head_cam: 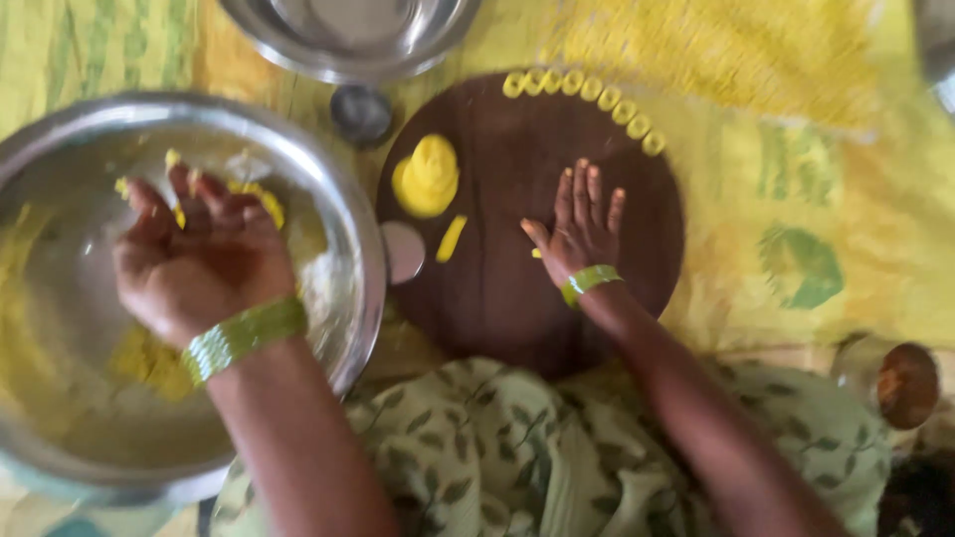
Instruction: The person rolls yellow dough into thin ropes on a wooden board, then shapes them into small rings and places them on a newspaper sheet. The person repeatedly takes dough from a metal bowl, rolls it, and forms rings.
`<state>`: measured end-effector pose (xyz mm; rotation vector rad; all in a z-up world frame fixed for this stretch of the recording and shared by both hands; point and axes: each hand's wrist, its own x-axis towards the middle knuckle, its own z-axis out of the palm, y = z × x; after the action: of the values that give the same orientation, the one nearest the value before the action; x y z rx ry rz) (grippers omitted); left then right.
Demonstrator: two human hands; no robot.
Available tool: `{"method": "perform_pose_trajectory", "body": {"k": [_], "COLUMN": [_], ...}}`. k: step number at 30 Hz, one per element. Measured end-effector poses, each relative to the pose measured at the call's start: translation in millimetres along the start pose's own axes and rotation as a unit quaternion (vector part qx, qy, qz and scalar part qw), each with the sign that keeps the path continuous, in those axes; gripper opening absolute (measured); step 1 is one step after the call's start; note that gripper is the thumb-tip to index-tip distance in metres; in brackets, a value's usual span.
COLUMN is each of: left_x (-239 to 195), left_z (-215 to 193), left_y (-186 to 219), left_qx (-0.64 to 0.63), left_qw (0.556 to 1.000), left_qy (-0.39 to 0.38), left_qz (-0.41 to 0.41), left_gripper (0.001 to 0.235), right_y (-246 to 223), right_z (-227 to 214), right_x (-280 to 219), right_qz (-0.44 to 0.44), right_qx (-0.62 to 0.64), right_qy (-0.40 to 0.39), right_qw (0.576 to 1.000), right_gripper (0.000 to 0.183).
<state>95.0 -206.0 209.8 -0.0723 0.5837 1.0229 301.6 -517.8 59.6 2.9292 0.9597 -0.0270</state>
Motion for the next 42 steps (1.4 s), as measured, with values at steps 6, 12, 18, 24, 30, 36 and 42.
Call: {"method": "perform_pose_trajectory", "body": {"k": [6, 12, 18, 24, 30, 36, 42], "left_x": [-5, -2, 0, 4, 11, 14, 17], "left_z": [-3, 4, 1, 3, -5, -13, -18], "left_y": [-3, -4, -9, -9, -19, -15, -12], "left_qx": [0.017, 0.044, 0.075, 0.061, 0.063, 0.052, 0.048], "left_qw": [1.000, 0.999, 0.997, 0.997, 0.998, 0.999, 0.999], "left_qy": [0.009, 0.011, 0.001, 0.029, -0.002, 0.001, -0.001], "left_qz": [-0.003, -0.022, 0.005, 0.024, 0.008, -0.004, 0.009], "left_gripper": [0.036, 0.027, 0.023, 0.025, 0.025, 0.025, 0.025], "right_y": [-8, -10, 7, 37, 67, 40, 31], "right_z": [-1, -7, -4, -38, -59, -35, -8], "right_x": [-121, -70, 51, 104, 96, 85, 23], "right_qz": [-0.071, -0.043, 0.043, 0.040, -0.070, -0.100, -0.108], "right_qx": [0.022, 0.038, 0.018, 0.040, -0.053, -0.056, -0.006], "right_qy": [-0.027, -0.011, 0.010, 0.051, 0.063, 0.062, 0.035], "right_qw": [0.997, 0.998, 0.999, 0.997, 0.994, 0.991, 0.994], "right_gripper": [0.095, 0.088, 0.088, 0.085, 0.089, 0.094, 0.090]}}
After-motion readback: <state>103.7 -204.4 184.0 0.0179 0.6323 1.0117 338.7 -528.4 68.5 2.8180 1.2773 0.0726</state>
